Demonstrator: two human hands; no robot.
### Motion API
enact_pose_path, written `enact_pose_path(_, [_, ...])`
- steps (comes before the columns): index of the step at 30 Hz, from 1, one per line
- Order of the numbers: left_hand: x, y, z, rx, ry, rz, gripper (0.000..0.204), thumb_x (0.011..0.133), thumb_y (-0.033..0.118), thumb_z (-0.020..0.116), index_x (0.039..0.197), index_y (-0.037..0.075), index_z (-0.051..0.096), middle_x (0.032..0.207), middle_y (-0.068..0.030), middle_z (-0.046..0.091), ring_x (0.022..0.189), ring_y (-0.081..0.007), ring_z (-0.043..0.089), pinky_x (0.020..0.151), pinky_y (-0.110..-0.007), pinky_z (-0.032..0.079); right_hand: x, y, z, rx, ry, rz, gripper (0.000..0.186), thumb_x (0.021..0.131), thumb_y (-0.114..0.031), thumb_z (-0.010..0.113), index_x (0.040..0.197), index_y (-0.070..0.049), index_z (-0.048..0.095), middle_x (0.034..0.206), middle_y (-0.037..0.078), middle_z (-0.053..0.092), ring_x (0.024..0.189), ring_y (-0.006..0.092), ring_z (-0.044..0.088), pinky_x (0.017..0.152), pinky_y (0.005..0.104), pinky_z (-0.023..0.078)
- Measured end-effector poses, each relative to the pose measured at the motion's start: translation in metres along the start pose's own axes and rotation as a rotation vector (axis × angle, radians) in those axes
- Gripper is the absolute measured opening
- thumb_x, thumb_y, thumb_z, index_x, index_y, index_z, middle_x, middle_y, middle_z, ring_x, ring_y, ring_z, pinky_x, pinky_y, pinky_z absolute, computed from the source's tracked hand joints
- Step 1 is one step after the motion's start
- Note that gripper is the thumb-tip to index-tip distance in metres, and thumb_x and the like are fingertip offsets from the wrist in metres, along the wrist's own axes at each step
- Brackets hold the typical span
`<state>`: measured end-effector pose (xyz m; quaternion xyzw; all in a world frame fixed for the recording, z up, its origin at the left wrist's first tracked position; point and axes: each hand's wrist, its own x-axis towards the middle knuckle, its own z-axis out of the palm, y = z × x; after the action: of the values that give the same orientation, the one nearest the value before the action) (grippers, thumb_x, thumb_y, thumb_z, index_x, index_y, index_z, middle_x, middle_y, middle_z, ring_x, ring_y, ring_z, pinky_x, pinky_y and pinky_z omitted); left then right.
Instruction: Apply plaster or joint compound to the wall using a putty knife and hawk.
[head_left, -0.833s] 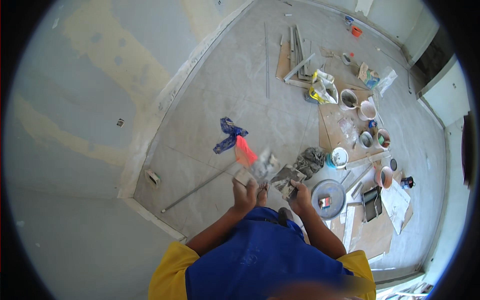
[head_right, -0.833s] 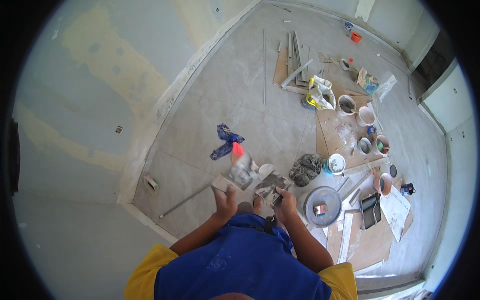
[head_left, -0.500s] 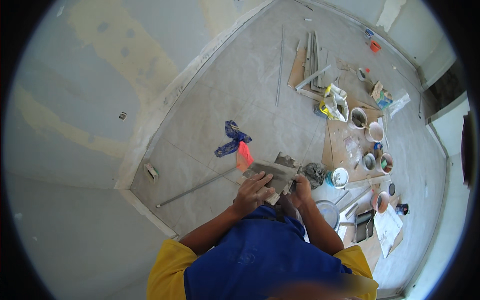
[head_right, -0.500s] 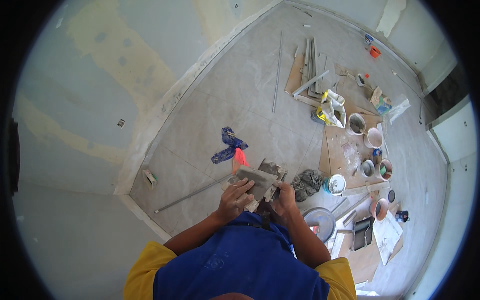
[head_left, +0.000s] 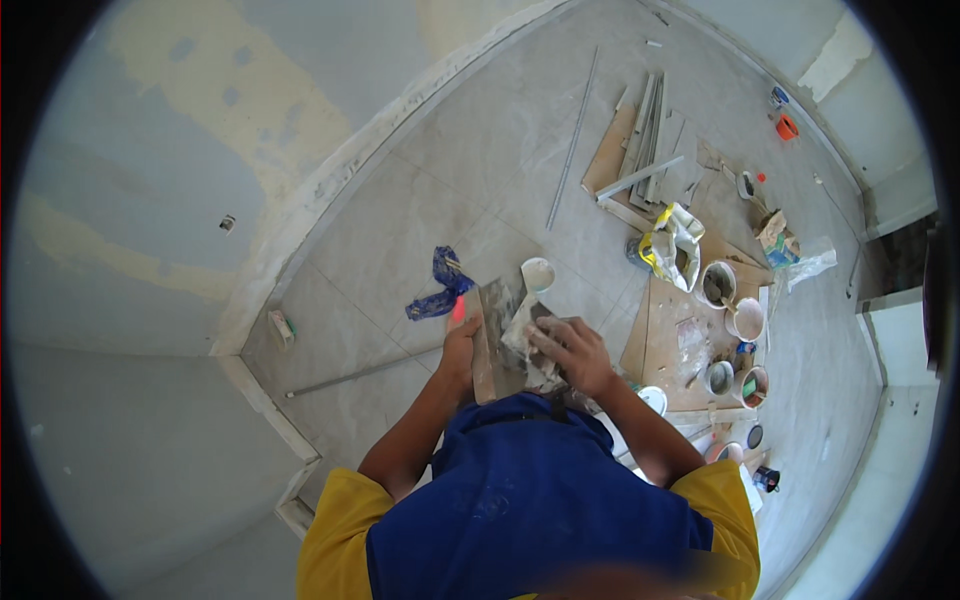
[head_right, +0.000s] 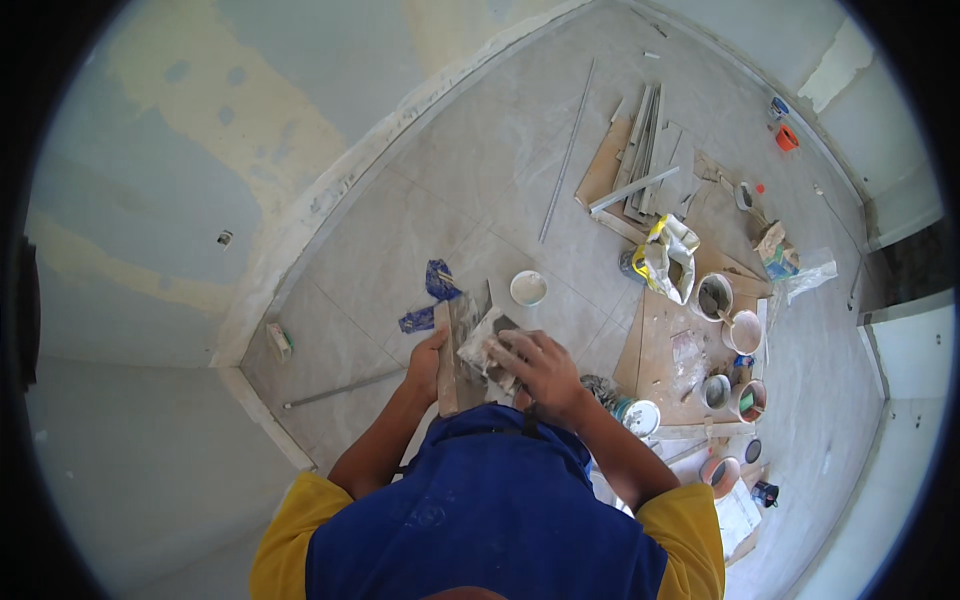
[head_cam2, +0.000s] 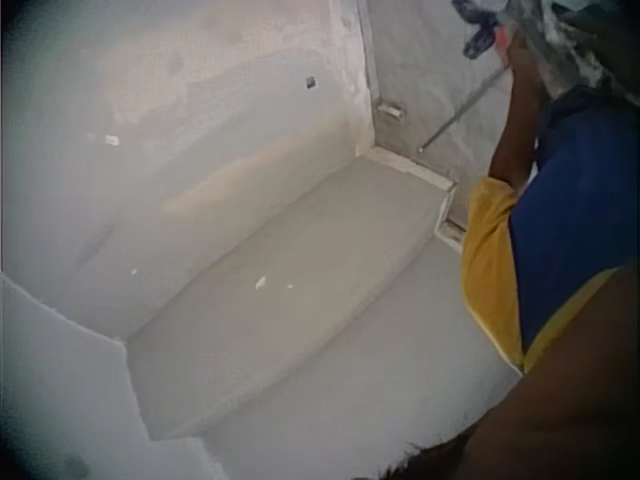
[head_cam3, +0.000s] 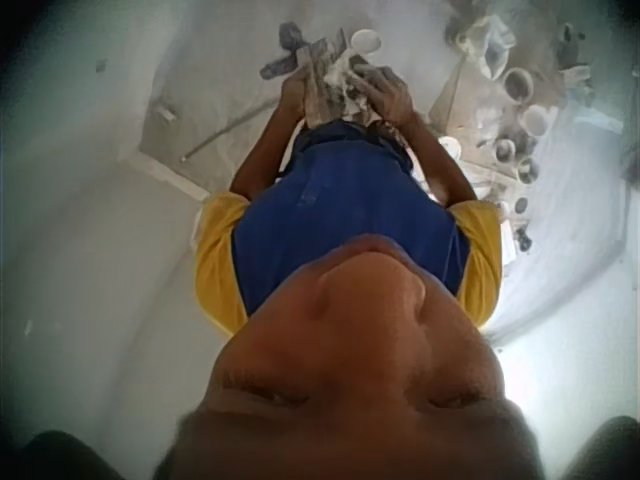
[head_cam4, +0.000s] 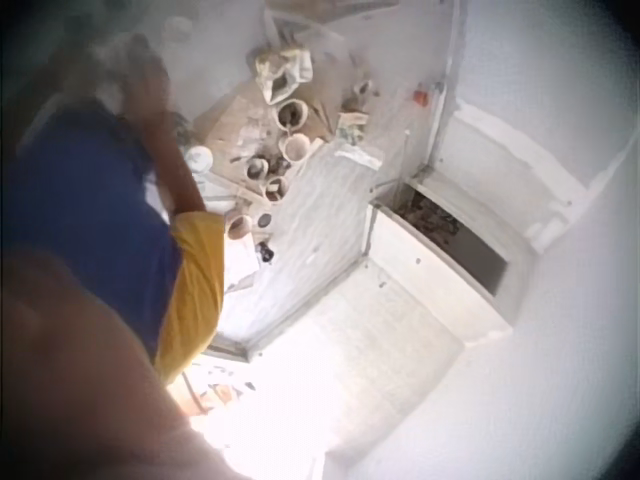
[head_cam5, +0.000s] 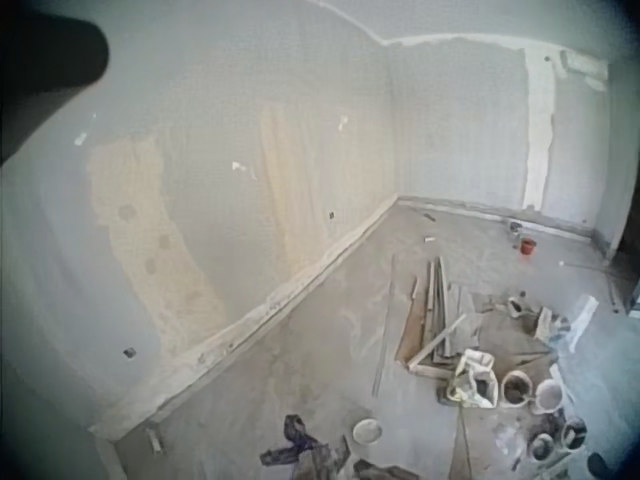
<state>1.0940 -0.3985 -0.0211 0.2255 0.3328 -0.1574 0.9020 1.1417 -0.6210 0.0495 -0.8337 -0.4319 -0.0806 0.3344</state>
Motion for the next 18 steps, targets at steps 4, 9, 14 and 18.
enact_pose_path(4, [0.026, 0.011, 0.0, -0.009, 0.059, 0.106, 0.045, 0.098, 0.031, 0.039, 0.13, 0.001, 0.045, 0.116, -0.0171, 0.06, 0.102, -0.0295, 0.061, 0.091, -0.045, 0.05, 0.011, 0.097, -0.007, -0.267, -0.141, 0.111, 0.053, 0.072, -0.003, 0.052, 0.122, -0.019, 0.061, 0.104, 0.006, 0.059, 0.088, 0.0282, 0.057, 0.074, 0.0395, 0.052])
enact_pose_path(9, [0.053, 0.066, 0.01, 0.003, 0.114, 0.268, 0.047, 0.1, 0.036, 0.04, 0.133, 0.003, 0.042, 0.124, -0.0164, 0.055, 0.111, -0.0317, 0.056, 0.097, -0.046, 0.045, -0.015, 0.217, 0.023, 0.023, 0.085, 0.694, 0.026, 0.086, -0.006, 0.055, 0.111, -0.003, 0.062, 0.085, 0.012, 0.062, 0.081, 0.0284, 0.062, 0.073, 0.0406, 0.05])
enact_pose_path(14, [0.137, 0.095, -0.005, -0.046, 0.181, 0.201, 0.052, 0.099, 0.041, 0.04, 0.134, 0.003, 0.041, 0.126, -0.0163, 0.053, 0.113, -0.0314, 0.055, 0.098, -0.045, 0.045, -0.071, 0.307, 0.093, 0.19, 0.145, 1.192, 0.026, 0.088, -0.016, 0.061, 0.104, 0.005, 0.061, 0.069, 0.01, 0.06, 0.065, 0.0172, 0.06, 0.065, 0.0376, 0.048])
enact_pose_path(18, [0.236, 0.115, -0.013, 0.072, 0.31, 0.054, 0.055, 0.098, 0.045, 0.042, 0.135, 0.004, 0.041, 0.126, -0.0157, 0.053, 0.113, -0.0303, 0.055, 0.098, -0.045, 0.045, -0.076, 0.336, 0.139, 0.404, 0.121, 1.564, 0.02, 0.084, -0.014, 0.061, 0.096, 0.002, 0.062, 0.072, 0.007, 0.062, 0.063, 0.0137, 0.056, 0.06, 0.0349, 0.046])
